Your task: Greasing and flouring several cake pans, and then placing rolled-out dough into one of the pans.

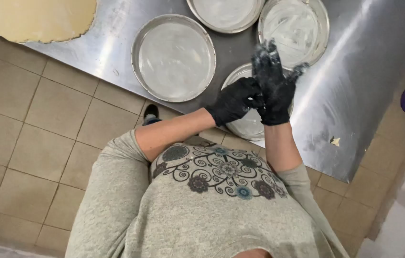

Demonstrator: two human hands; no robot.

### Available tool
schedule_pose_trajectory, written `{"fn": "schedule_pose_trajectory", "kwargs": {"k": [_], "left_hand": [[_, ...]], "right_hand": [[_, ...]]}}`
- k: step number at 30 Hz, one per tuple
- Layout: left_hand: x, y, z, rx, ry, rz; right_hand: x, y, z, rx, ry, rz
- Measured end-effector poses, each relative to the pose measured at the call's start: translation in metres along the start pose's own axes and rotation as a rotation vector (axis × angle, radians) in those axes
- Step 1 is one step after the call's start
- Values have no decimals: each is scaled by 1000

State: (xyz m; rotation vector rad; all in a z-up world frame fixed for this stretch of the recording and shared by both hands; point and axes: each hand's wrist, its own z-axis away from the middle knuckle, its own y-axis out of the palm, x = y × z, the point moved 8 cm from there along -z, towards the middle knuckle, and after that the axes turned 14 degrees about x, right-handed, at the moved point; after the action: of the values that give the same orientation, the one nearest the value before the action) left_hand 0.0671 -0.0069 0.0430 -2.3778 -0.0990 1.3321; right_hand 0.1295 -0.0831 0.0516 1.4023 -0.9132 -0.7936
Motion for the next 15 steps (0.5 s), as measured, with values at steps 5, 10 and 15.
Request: {"fn": "schedule_pose_trajectory", "kwargs": {"k": [5,10,15], "left_hand": [[24,-55,13,35,-145,55],[68,-127,35,-1,-265,362],[116,-174,57,281,-201,735]], "right_hand": [[-40,-8,-55,238,108,320],[-100,-18,-110,233,109,269],[-169,-1,-182,143,39,893]]}}
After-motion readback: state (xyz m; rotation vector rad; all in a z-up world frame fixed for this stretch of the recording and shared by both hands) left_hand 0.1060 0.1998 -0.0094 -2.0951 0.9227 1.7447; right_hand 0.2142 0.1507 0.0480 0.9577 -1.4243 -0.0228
